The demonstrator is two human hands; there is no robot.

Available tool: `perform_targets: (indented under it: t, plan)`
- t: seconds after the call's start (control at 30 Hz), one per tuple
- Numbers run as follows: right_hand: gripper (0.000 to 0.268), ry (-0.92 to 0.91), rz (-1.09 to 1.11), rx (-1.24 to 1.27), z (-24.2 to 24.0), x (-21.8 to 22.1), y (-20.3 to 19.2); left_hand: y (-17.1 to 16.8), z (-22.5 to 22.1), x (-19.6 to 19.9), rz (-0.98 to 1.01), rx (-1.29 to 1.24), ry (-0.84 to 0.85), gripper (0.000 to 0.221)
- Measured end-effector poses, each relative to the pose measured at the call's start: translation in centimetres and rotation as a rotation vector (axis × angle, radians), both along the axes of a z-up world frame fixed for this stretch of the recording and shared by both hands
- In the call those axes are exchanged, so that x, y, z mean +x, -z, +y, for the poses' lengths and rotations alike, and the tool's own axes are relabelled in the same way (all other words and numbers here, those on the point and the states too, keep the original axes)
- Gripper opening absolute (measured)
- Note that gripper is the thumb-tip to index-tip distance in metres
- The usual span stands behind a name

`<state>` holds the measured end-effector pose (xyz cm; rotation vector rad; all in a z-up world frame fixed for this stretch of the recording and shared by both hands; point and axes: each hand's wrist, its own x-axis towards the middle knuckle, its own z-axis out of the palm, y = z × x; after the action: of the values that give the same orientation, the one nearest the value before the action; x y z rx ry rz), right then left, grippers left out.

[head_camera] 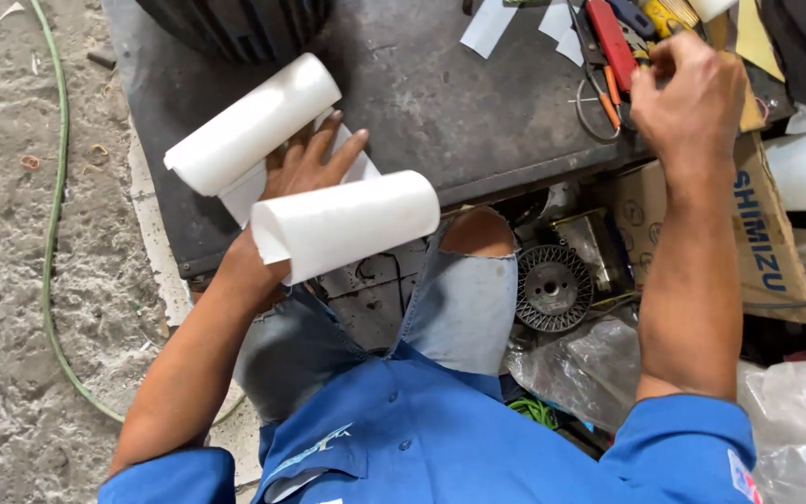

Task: Cutting strips of white insulation paper from a sheet using scissors on a workbench

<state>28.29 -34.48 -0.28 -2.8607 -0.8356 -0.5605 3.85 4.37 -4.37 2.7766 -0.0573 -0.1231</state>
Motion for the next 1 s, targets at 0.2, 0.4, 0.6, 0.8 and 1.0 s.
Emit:
perform_targets:
  t: [0.2, 0.4, 0.6, 0.8, 1.0]
  plan:
    - [0.032, 0.332, 0.555, -0.434, 5.5, -2.7, -3.6, -1.2, -1.7, 3.3, -0.155, -0.04, 0.323, 0.083]
    - [0.04, 0.25, 0.477, -0.147, 4.4, -2.2, -0.7, -0.4, -1.5, 4.5, -0.178, 0.127, 0.415, 0.083]
    - [0.051, 0.321, 0.662, -0.057, 4.1, -2.3, -4.0, 0.6, -1.3, 4.6, -0.199, 0.094, 0.434, 0.082]
    - [0.039, 0.113, 0.948, 0.233, -0.8, 0.3, -3.5, 0.9, -1.1, 5.0, -0.22, 0.075, 0.454, 0.077]
    - [0.036, 0.007, 0.956, 0.46, -1.4, -1.8, -4.9, 0.8, -1.0, 5.3, -0.231, 0.067, 0.474, 0.077]
